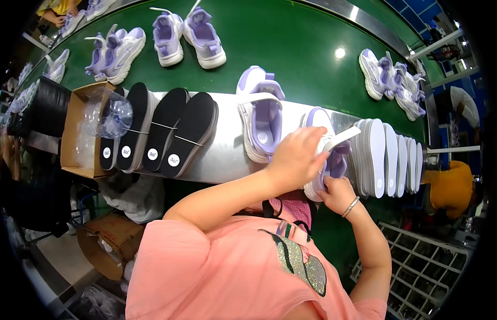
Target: The person picks up insoles from a stack and inserts them one at a time into the shoes moving along the conveyor belt.
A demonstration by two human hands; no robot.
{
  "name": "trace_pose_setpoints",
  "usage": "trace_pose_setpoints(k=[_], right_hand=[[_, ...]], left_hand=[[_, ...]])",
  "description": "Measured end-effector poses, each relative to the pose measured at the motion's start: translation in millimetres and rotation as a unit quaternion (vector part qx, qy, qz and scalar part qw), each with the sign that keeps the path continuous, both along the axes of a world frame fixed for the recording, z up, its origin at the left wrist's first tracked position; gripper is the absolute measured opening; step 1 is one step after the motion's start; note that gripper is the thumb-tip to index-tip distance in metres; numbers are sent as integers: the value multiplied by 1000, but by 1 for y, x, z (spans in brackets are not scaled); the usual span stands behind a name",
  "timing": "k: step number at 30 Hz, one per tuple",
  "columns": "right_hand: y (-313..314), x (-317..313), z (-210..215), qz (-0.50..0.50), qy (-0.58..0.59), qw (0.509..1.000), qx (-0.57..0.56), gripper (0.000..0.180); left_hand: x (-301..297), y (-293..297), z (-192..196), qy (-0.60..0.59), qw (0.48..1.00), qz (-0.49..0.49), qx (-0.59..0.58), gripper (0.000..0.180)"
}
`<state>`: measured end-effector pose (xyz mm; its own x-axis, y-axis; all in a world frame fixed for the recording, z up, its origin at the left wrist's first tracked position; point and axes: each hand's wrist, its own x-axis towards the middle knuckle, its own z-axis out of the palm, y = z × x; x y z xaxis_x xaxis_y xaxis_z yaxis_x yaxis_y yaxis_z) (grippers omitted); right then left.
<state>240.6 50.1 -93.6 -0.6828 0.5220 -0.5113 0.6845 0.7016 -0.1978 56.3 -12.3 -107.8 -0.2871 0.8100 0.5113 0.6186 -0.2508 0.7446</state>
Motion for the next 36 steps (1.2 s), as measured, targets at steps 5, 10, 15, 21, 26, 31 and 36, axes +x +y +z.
trace_pose_setpoints(k=[5, 10, 15, 21, 26, 31, 36], right_hand=[[2, -41, -7, 3, 56, 998, 41, 22], [-5, -93, -10, 9, 103, 994, 32, 24], [-3, -77, -10, 67, 347, 934, 38, 37], [40, -33, 20, 62, 384, 917, 88, 32], [100, -7, 25, 14, 325, 936, 130, 26], [199, -2, 24, -50, 236, 939, 245, 26], [307, 10, -12, -187, 107, 920, 327, 40]], left_hand=[[-45, -16, 5, 51, 950, 72, -301, 79], [-43, 12, 4, 94, 916, 35, -387, 99], [-60, 44, -20, 109, 938, 49, -327, 85], [-125, 120, -13, 135, 940, 152, -274, 81], [-141, 152, -28, 129, 970, 195, -60, 63], [-55, 97, -67, 85, 994, 36, -51, 48], [-17, 65, -112, 127, 985, 7, -117, 40]])
